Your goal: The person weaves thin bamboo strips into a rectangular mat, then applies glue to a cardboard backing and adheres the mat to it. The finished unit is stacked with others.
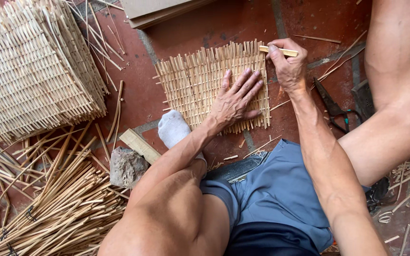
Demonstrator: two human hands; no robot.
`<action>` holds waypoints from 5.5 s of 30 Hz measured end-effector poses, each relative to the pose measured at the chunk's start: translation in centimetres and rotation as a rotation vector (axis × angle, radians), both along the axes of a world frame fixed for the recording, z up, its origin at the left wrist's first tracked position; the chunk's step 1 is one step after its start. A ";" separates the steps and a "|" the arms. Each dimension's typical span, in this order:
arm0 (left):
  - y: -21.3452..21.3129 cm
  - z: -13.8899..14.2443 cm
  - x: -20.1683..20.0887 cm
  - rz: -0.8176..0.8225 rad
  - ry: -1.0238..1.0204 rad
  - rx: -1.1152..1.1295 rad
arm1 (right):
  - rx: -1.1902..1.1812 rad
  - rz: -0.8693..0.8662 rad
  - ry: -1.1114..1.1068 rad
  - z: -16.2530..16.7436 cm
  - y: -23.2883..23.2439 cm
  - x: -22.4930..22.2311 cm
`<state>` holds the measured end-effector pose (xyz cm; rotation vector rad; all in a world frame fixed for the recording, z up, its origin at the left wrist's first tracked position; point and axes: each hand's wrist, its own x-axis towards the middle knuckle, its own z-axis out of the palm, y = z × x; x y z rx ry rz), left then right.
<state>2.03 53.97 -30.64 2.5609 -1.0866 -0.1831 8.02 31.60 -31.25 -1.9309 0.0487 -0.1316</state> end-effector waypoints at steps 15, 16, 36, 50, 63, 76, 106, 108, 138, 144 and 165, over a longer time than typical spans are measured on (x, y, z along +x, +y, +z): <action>0.2 -0.7 0.6 -0.015 0.033 0.026 | -0.121 0.173 0.001 2.1 6.8 1.2; 0.2 -0.8 0.6 -0.015 0.037 0.024 | -0.126 0.168 -0.002 1.9 6.8 1.3; 0.1 -1.4 0.7 0.003 -0.009 0.037 | -0.137 0.251 0.097 4.9 10.5 2.9; -0.1 0.2 0.7 0.022 0.095 0.087 | 0.076 0.006 0.242 12.2 1.6 -7.0; 0.7 0.0 4.8 0.095 0.056 0.126 | -0.664 0.158 0.391 6.3 3.0 -15.5; 0.7 0.7 5.0 0.053 0.148 0.132 | -0.621 0.085 0.268 7.6 3.4 -15.6; 7.8 0.2 4.3 0.101 0.158 0.151 | -0.664 0.332 0.200 7.3 9.6 -15.0; 7.8 0.1 4.4 0.104 0.160 0.136 | -0.665 0.329 0.211 6.7 9.5 -14.8; 12.4 2.3 3.4 0.223 0.086 0.050 | -0.692 0.473 0.146 8.2 13.5 -14.5; 12.4 1.2 3.6 0.227 0.068 0.041 | -0.701 0.486 0.197 8.3 14.6 -14.4; 12.8 0.4 4.4 0.217 0.177 0.003 | -0.688 0.497 0.178 9.6 15.8 -13.5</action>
